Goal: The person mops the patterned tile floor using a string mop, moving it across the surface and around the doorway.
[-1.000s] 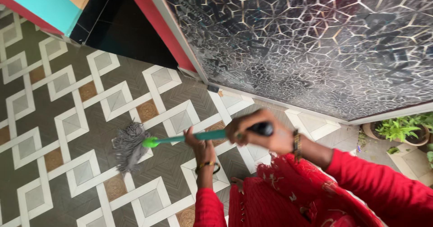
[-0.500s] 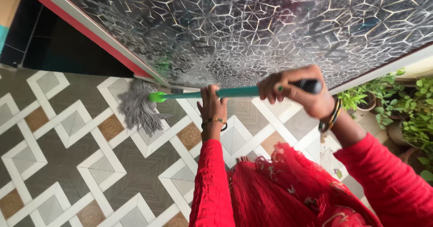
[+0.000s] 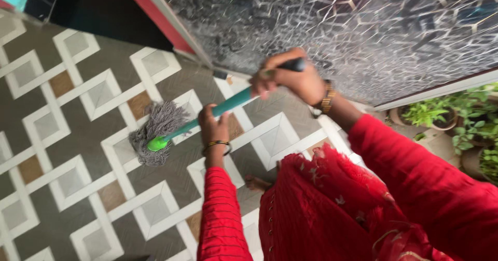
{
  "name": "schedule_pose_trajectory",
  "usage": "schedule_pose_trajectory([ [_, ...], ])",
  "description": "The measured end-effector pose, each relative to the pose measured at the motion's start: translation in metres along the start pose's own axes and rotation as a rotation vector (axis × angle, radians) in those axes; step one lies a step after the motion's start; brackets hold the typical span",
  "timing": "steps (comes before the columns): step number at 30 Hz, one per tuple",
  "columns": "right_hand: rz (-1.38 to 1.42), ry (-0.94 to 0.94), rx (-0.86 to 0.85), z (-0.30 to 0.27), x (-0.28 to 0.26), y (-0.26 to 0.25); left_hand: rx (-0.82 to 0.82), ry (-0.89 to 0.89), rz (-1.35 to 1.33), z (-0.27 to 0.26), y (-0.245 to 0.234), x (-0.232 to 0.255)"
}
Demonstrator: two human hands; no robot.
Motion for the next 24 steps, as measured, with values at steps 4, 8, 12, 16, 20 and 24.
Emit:
schedule_pose_trajectory([
  [4, 0.024, 0.037, -0.156, 0.039, 0.026, 0.094, 0.062, -0.161, -0.035, -0.023, -0.078, -0.089],
  [8, -0.113, -0.014, -0.277, 0.056, 0.018, 0.166, 0.072, -0.417, -0.068, -0.075, -0.139, -0.13],
  [12, 0.067, -0.096, -0.442, 0.055, 0.006, 0.194, 0.212, -0.329, -0.242, -0.123, -0.158, -0.132],
  [16, 0.108, -0.044, -0.47, 0.036, 0.004, 0.194, 0.283, -0.297, -0.005, -0.164, -0.136, -0.161],
  [20, 0.108, 0.05, -0.408, 0.004, 0.007, 0.167, 0.313, -0.269, -0.113, -0.155, -0.095, -0.192],
  [24, 0.211, 0.046, -0.222, -0.006, -0.002, 0.104, 0.469, 0.079, 0.179, -0.102, -0.04, -0.146],
])
Point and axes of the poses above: each hand's wrist, its own z-axis towards the middle knuckle, its own y-axis out of the palm, x = y × z, the point moved 6 cm from there along z, towards the middle knuckle, and after that the axes turned 2 degrees about -z, right-handed, at the moved point
